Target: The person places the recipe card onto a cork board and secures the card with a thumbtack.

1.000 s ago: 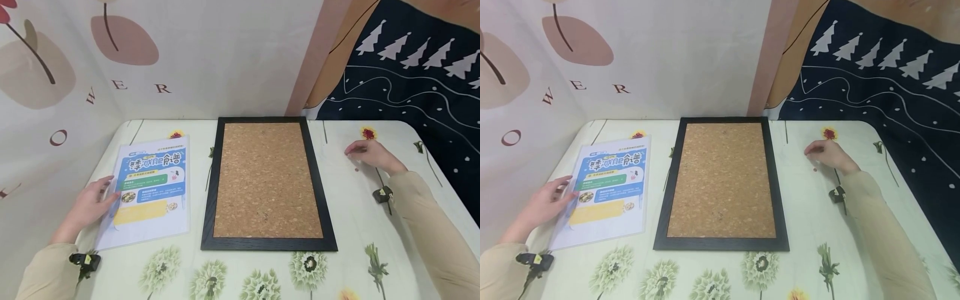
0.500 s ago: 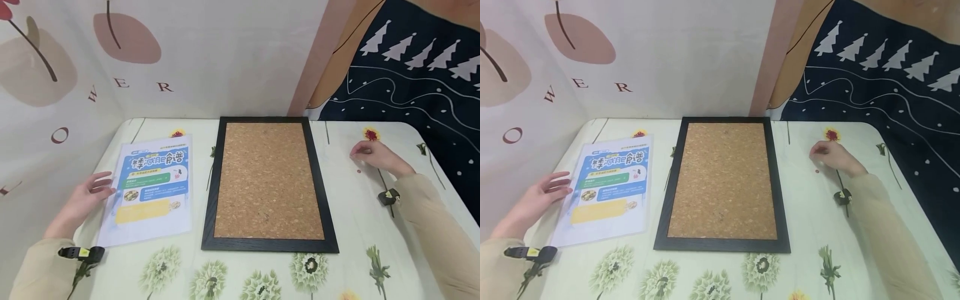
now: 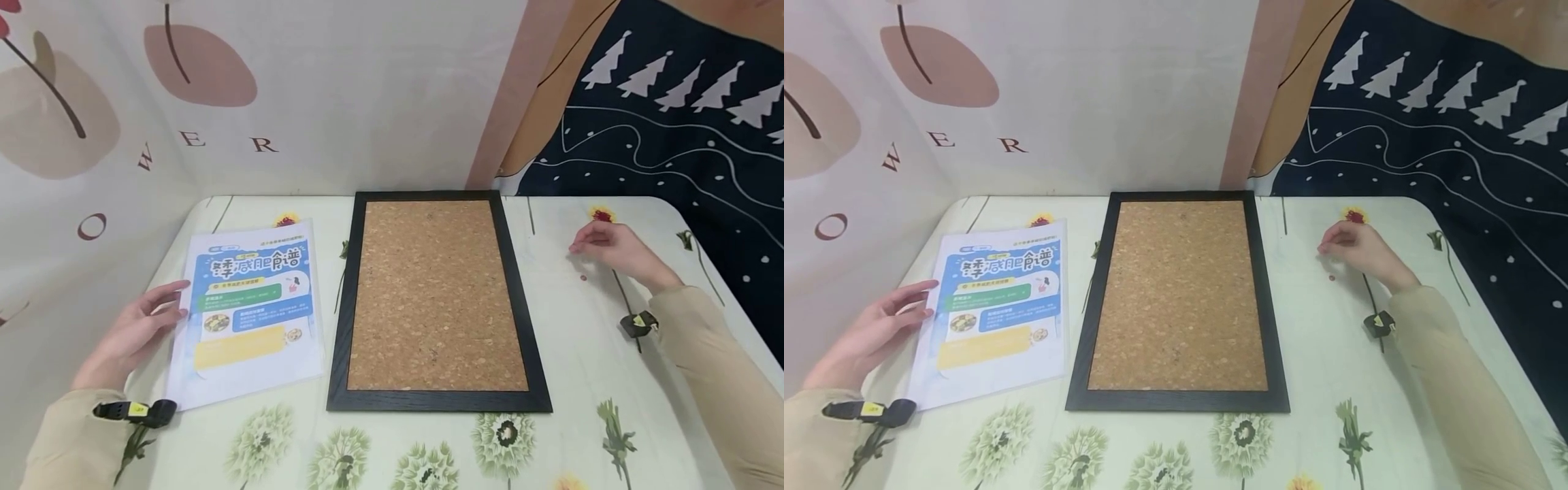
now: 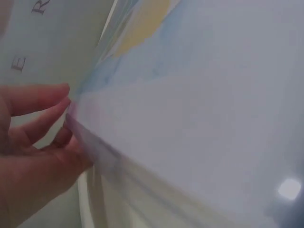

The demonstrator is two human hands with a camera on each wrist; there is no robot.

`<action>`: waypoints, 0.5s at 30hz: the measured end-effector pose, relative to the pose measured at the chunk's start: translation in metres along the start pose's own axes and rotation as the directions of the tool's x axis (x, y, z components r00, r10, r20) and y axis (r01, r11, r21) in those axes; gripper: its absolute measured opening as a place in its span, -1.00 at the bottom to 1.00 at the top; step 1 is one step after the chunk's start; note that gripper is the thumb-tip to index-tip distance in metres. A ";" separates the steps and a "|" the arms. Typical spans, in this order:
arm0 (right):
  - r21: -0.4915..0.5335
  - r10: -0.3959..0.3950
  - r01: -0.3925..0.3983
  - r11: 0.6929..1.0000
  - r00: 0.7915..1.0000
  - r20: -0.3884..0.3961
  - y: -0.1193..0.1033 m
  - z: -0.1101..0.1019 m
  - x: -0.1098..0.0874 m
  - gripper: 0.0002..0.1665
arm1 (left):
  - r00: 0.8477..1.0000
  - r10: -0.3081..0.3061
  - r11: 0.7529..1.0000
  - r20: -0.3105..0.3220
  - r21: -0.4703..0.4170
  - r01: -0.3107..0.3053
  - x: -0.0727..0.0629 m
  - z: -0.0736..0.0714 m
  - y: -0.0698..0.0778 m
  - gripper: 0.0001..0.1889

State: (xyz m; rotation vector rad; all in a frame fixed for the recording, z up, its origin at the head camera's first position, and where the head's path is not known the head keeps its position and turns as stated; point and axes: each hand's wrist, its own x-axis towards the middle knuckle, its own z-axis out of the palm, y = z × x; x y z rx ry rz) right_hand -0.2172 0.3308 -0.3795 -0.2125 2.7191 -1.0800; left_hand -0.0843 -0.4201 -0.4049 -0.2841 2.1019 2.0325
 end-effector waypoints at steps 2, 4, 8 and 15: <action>0.007 -0.004 0.004 1.000 1.000 -0.002 -0.001 0.001 -0.001 -0.65 | 0.998 0.023 0.998 0.051 -0.062 -0.020 0.001 -0.002 -0.002 -0.39; 0.015 -0.009 0.009 1.000 1.000 -0.002 -0.002 0.001 -0.001 -0.62 | 0.992 0.049 0.992 0.120 -0.120 -0.035 0.001 -0.005 -0.004 -0.35; 0.028 0.003 -0.003 1.000 1.000 -0.006 -0.004 0.001 -0.002 -0.53 | 0.959 0.103 0.973 0.266 -0.227 -0.042 0.001 -0.007 -0.007 -0.30; 0.032 0.027 -0.027 0.999 0.999 -0.021 -0.002 0.003 -0.003 -0.50 | 0.923 0.170 0.951 0.346 -0.304 -0.061 0.003 -0.007 -0.009 -0.28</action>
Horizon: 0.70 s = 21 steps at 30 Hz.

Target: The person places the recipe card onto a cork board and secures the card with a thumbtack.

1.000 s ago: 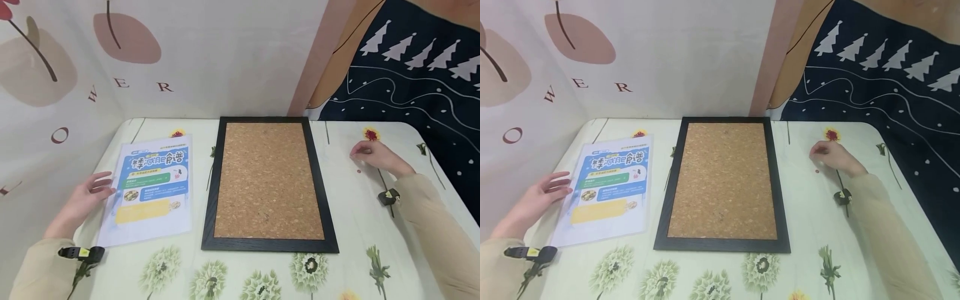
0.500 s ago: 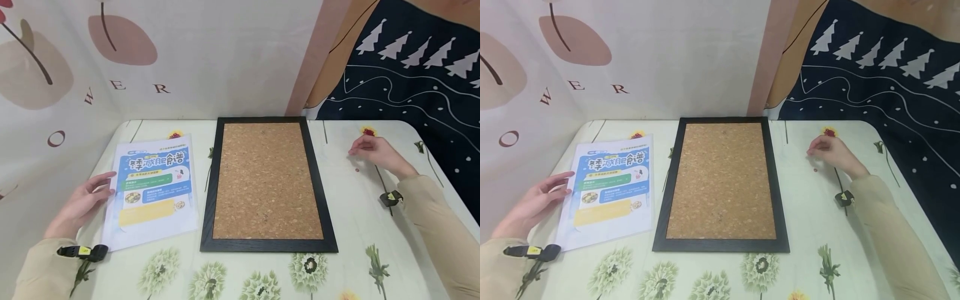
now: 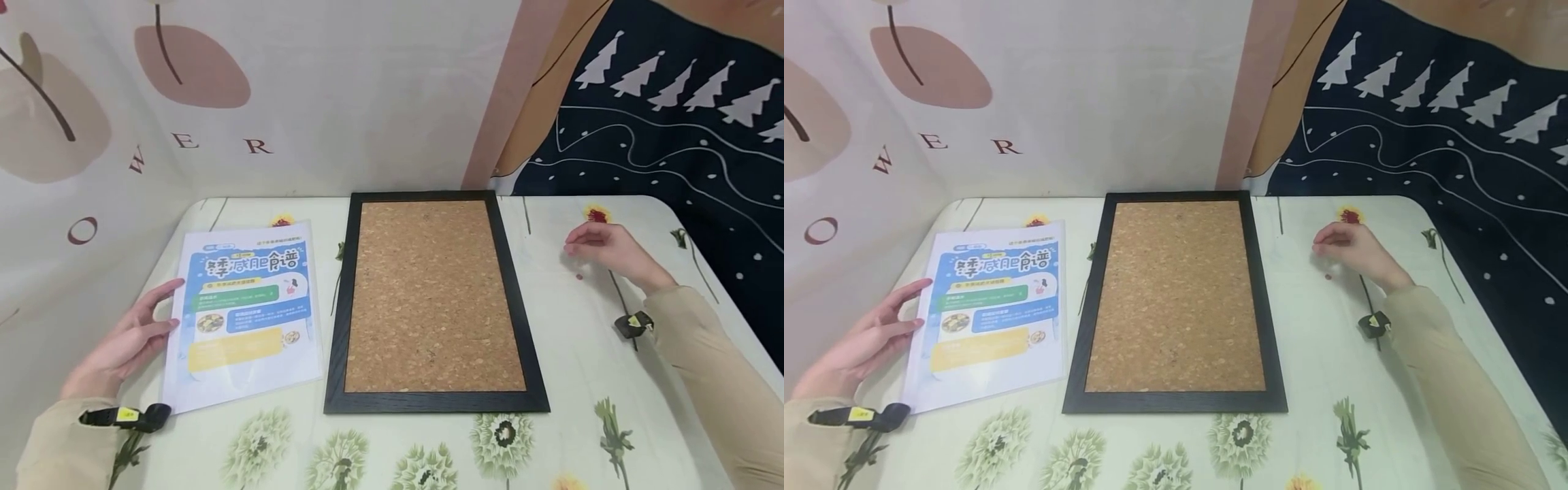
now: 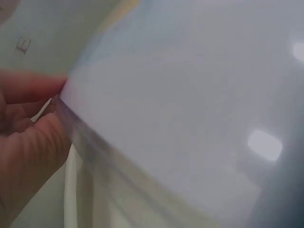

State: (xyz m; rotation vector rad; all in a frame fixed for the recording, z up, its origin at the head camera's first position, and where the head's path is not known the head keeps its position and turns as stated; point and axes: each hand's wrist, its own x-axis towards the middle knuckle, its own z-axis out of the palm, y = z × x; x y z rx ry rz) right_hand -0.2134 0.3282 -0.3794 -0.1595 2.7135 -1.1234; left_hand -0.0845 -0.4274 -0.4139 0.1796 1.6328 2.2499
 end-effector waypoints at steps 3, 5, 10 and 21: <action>0.012 -0.003 0.004 1.000 1.000 -0.006 0.002 0.001 0.000 -0.54 | 0.999 0.041 0.999 0.011 -0.029 -0.041 0.001 0.001 -0.002 -0.25; 0.023 -0.004 0.004 1.000 1.000 -0.005 0.002 0.002 -0.001 -0.56 | 0.998 0.068 0.997 -0.011 -0.031 -0.068 0.002 0.003 -0.002 -0.23; 0.052 -0.012 0.011 0.999 1.000 0.007 0.003 0.004 0.000 -0.62 | 0.987 0.126 0.992 -0.100 -0.004 -0.127 0.006 0.011 0.001 -0.20; 0.123 -0.069 0.060 0.991 0.995 0.070 0.005 0.009 0.000 -0.64 | 0.970 0.204 0.971 -0.134 -0.098 -0.218 0.020 0.032 0.014 -0.19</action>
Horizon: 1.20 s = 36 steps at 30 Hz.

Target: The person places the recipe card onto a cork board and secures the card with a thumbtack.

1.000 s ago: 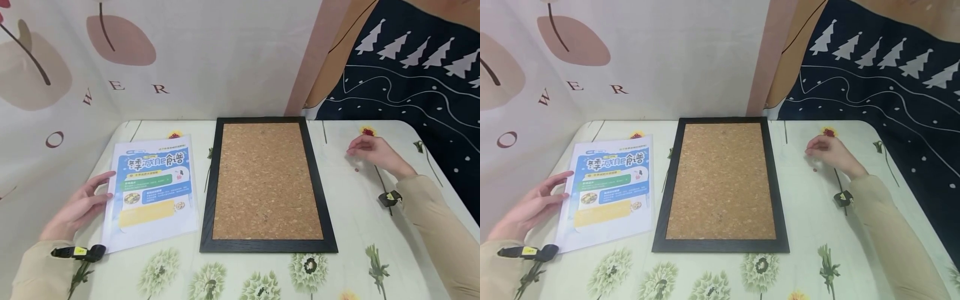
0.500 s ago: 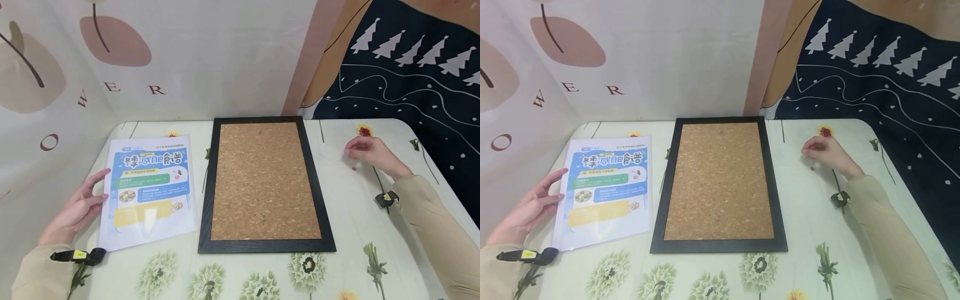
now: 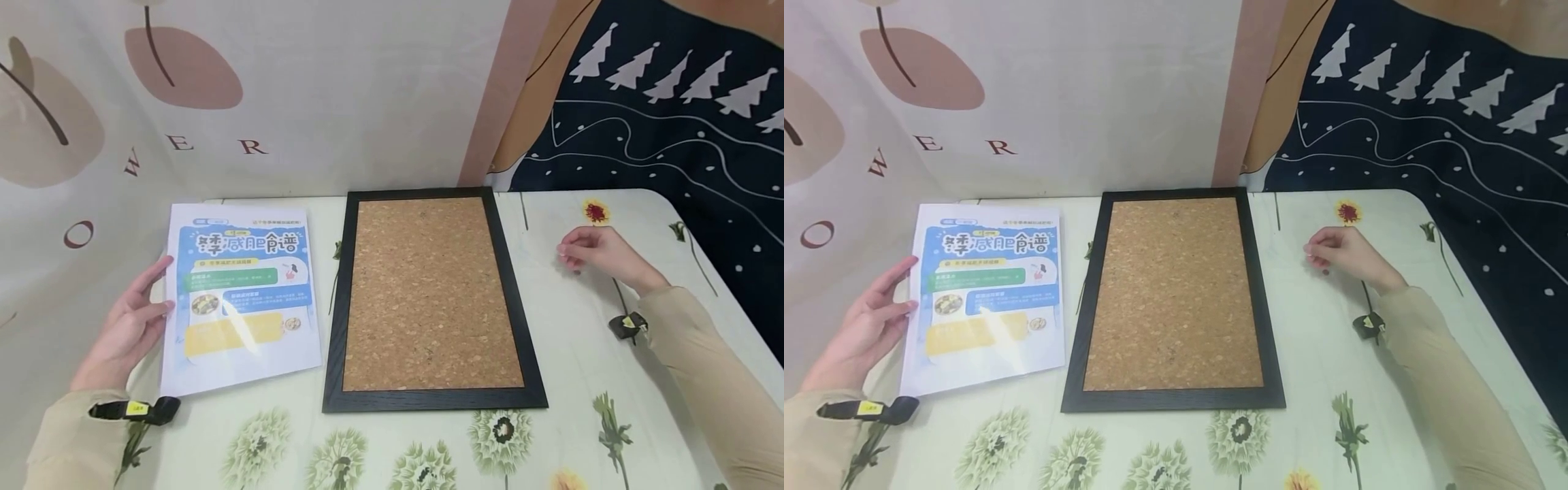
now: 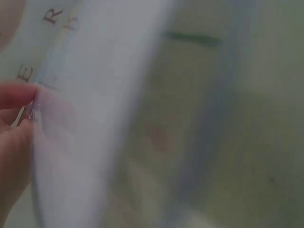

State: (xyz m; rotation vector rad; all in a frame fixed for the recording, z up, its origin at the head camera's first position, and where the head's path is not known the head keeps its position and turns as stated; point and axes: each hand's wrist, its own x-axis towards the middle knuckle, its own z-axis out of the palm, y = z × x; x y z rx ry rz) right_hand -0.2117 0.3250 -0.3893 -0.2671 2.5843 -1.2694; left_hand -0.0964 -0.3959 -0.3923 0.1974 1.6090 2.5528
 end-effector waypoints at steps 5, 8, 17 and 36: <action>0.000 -0.040 0.040 0.999 0.999 0.004 0.001 0.001 -0.001 -0.72 | 0.998 0.063 0.997 0.001 -0.045 -0.063 0.004 0.008 0.003 -0.19; -0.004 -0.063 0.063 0.998 0.998 -0.010 0.001 0.002 -0.001 -0.72 | 0.996 0.086 0.996 -0.011 -0.021 -0.087 0.005 0.012 0.006 -0.19; 0.038 -0.027 0.030 0.999 0.997 -0.073 -0.006 0.009 -0.001 -0.69 | 0.991 0.122 0.993 -0.046 0.010 -0.122 0.006 0.020 0.020 -0.19; 0.066 -0.007 0.014 0.998 0.996 -0.092 -0.016 0.018 -0.001 -0.64 | 0.993 0.112 0.993 -0.043 0.044 -0.111 0.021 0.053 0.008 -0.19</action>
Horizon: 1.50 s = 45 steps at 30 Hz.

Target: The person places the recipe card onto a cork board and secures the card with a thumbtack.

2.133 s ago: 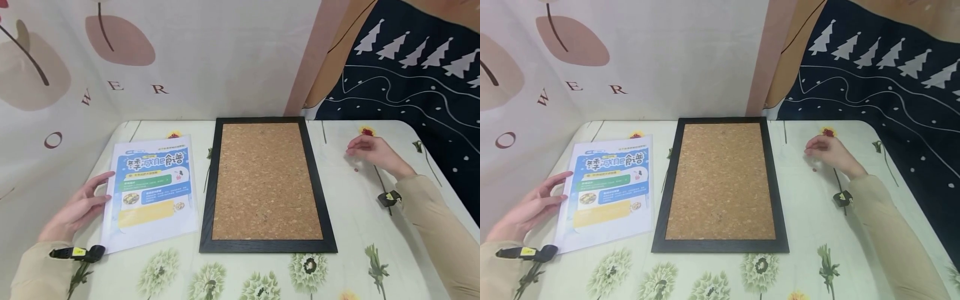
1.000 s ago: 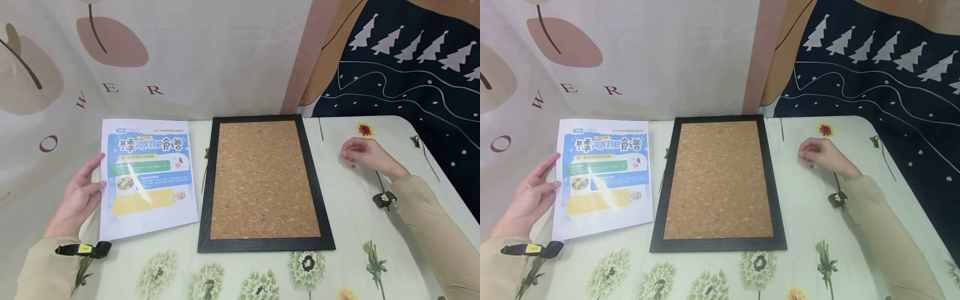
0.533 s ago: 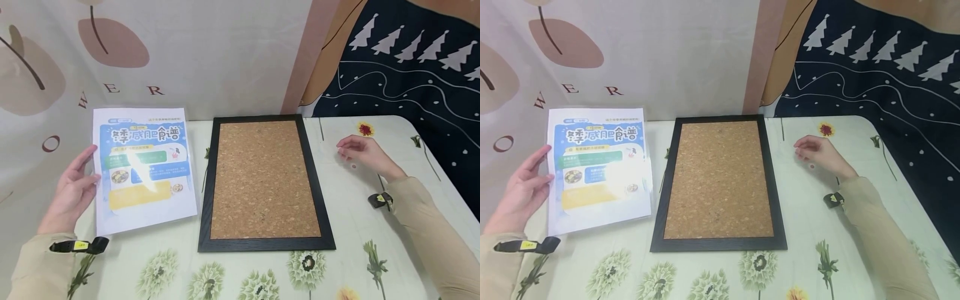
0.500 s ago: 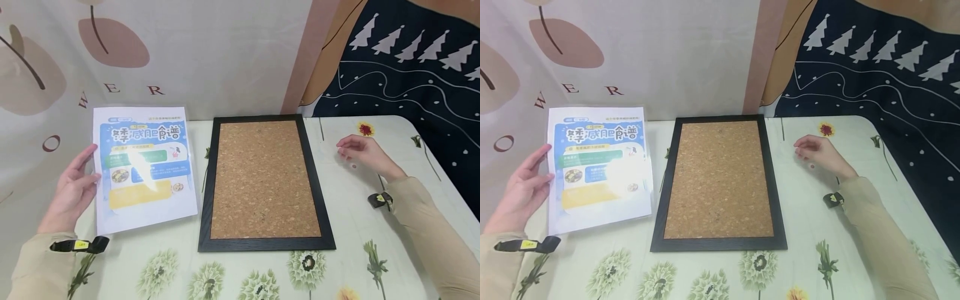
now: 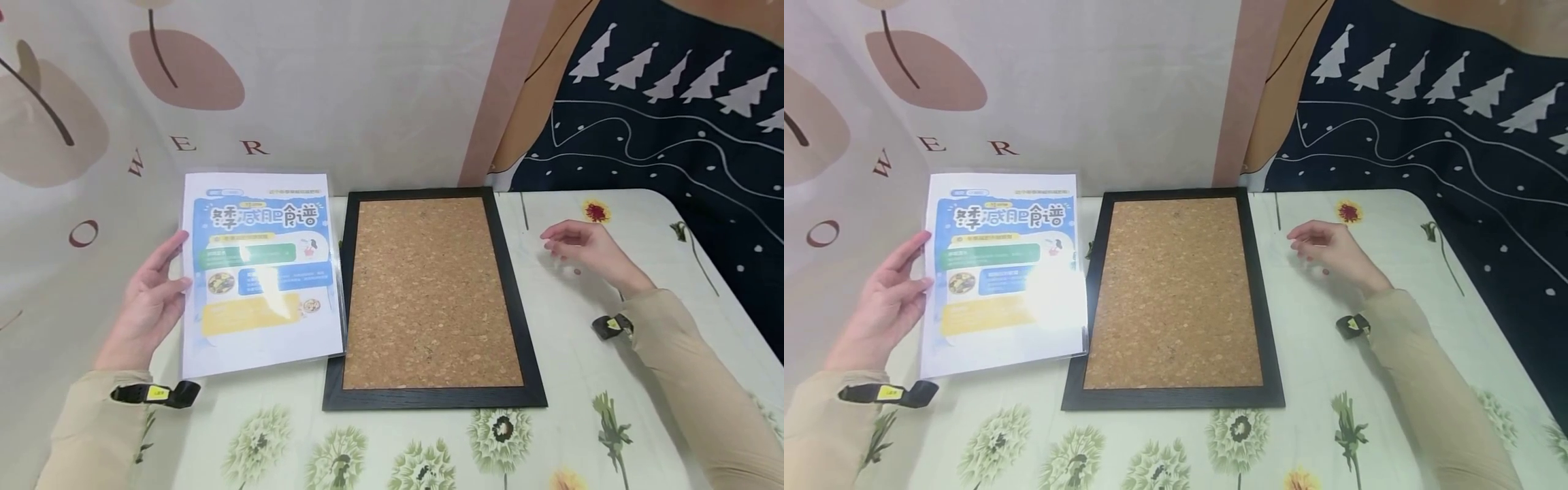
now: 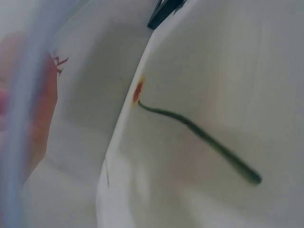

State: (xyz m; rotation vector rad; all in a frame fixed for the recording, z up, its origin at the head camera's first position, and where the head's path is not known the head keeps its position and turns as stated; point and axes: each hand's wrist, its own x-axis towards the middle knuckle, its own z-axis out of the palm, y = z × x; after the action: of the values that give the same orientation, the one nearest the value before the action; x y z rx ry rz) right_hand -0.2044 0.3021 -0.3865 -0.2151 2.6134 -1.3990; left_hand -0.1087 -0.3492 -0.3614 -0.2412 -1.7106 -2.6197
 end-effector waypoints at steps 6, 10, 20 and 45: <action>-0.015 -0.039 0.039 0.999 0.999 0.011 -0.002 0.003 0.000 -0.66 | 1.000 -0.024 0.996 0.003 0.084 0.024 0.004 0.006 -0.015 -0.22; -0.024 -0.064 0.065 0.998 0.998 0.030 -0.004 0.006 0.000 -0.65 | 0.999 -0.033 0.994 0.009 0.101 0.032 0.006 0.012 -0.026 -0.22; -0.028 -0.084 0.086 0.996 0.995 0.052 -0.023 0.020 0.009 -0.68 | 0.999 -0.034 0.996 0.016 0.084 0.033 0.015 0.032 -0.043 -0.22; -0.001 -0.205 0.210 0.978 0.955 0.212 -0.055 0.050 0.046 -0.76 | 0.988 -0.156 0.973 -0.017 0.169 0.157 0.042 0.091 -0.085 -0.20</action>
State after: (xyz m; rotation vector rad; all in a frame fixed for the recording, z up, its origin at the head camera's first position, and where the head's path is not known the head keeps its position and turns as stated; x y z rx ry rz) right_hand -0.2356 0.2222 -0.3716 -0.6234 2.4899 -1.3232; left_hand -0.1458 -0.2283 -0.3977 -0.1034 -2.0171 -2.5518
